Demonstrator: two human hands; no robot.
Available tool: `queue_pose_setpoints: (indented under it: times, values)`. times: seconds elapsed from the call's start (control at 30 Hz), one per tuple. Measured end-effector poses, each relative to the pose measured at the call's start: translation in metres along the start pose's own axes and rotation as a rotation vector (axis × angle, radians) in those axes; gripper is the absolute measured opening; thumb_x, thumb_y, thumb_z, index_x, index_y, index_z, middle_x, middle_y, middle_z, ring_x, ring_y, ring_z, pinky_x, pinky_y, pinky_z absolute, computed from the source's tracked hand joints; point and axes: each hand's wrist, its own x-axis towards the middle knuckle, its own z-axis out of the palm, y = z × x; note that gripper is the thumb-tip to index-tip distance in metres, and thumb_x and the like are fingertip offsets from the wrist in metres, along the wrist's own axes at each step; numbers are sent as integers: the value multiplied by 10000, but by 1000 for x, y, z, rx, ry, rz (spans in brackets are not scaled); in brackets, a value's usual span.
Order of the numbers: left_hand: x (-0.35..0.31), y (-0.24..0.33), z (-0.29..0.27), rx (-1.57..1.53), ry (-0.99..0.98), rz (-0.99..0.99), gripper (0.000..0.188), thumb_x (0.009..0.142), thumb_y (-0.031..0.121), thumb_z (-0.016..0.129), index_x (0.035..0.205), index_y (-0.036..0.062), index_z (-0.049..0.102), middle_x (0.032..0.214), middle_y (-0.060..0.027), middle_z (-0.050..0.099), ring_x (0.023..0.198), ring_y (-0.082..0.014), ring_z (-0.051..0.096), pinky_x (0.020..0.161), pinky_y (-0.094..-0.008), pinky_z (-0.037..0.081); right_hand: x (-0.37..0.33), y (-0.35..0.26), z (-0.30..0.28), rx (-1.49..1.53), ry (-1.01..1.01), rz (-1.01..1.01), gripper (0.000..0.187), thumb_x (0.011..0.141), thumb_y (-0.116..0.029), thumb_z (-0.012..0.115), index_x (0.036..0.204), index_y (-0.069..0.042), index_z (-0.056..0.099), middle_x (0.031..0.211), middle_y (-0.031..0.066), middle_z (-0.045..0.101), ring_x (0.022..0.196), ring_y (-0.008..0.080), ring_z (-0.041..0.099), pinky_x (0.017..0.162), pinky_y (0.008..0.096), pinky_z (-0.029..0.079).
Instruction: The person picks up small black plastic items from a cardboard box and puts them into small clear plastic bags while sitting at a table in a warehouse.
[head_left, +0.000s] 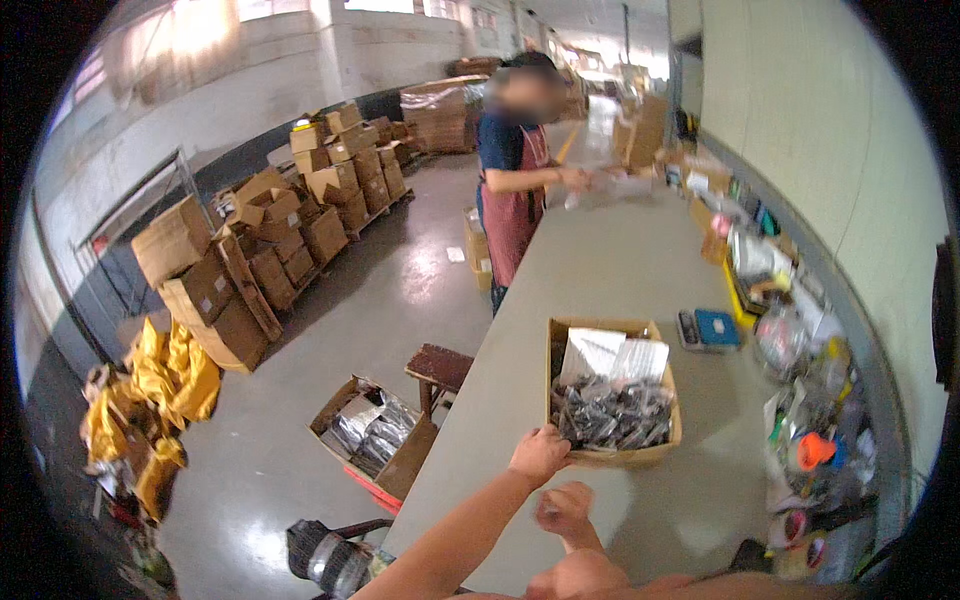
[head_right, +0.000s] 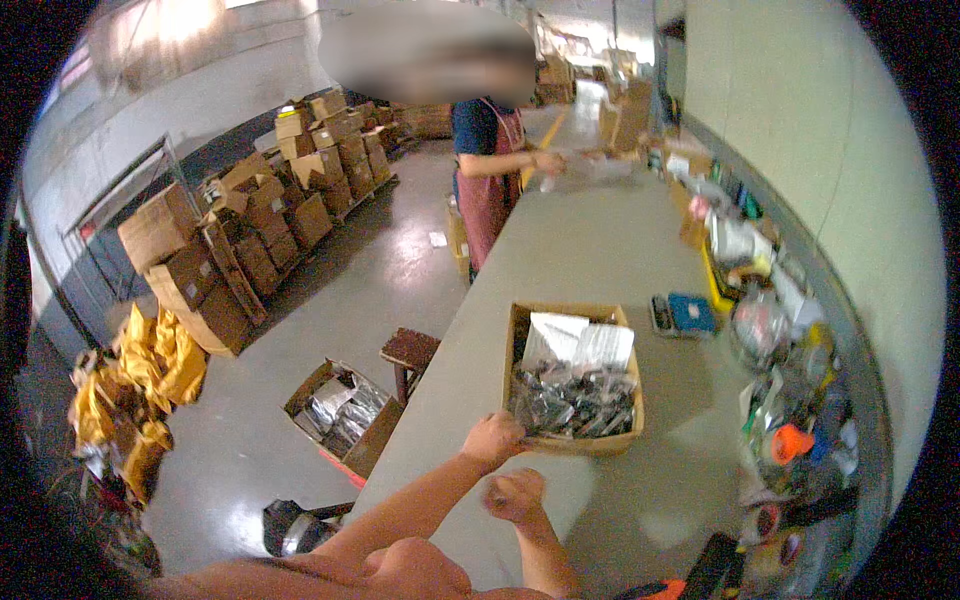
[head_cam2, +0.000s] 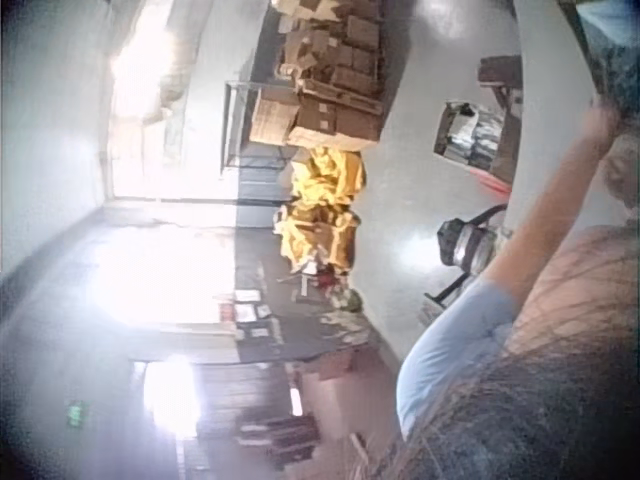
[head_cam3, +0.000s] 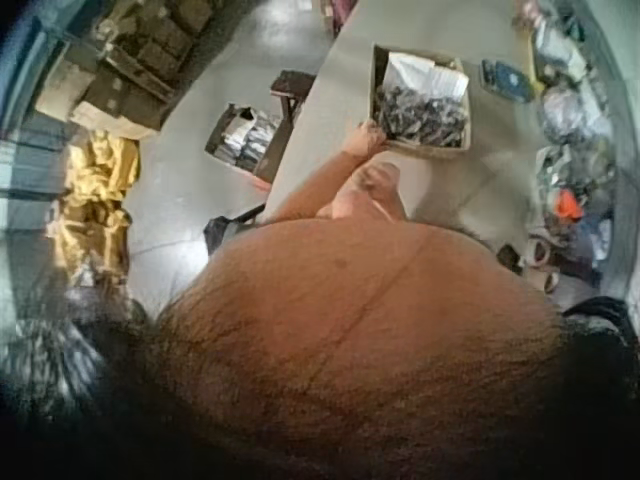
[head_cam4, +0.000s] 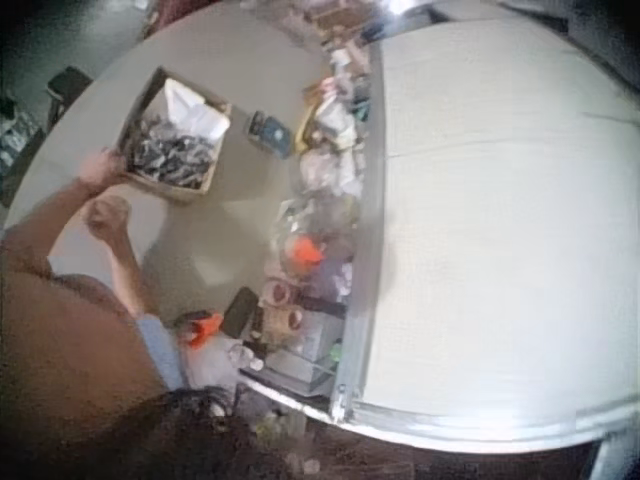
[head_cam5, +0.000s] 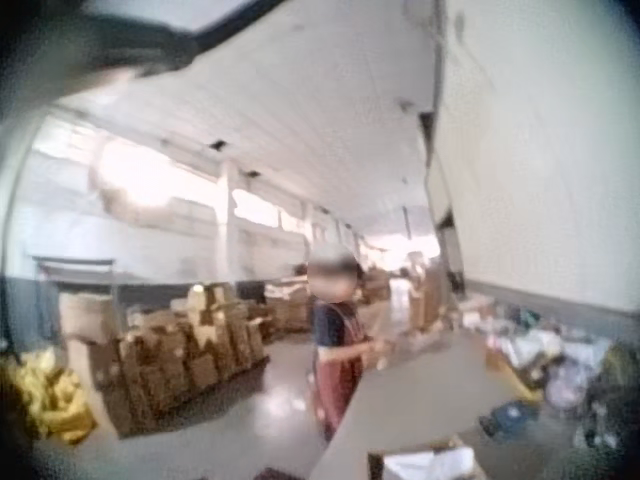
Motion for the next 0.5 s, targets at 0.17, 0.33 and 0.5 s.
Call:
queue_pose_setpoints:
  times: [0.17,0.33,0.5]
  values:
    - [-30,-1,-3,-55,-5,-42,254,791,391,609,807,144,661,859,17,615,1004,-169,506,851,-349,415,71,46,-117,-696,213,631,350,853,-239,599,1058,41,553,1104,227,550,1020,331,523,865,415,401]
    - [-41,14,0,4,-9,-63,250,808,389,589,805,148,659,840,16,631,993,-173,515,832,-362,429,71,117,-108,5,-186,1327,395,876,-189,573,1209,16,511,1188,130,547,1054,217,506,908,350,379]
    - [-89,9,-11,-51,-52,-64,199,816,335,574,804,152,650,829,-25,617,1005,-192,517,812,-369,453,30,114,-94,44,-196,1281,313,919,-199,502,1134,28,523,1020,63,567,924,152,487,828,311,391]
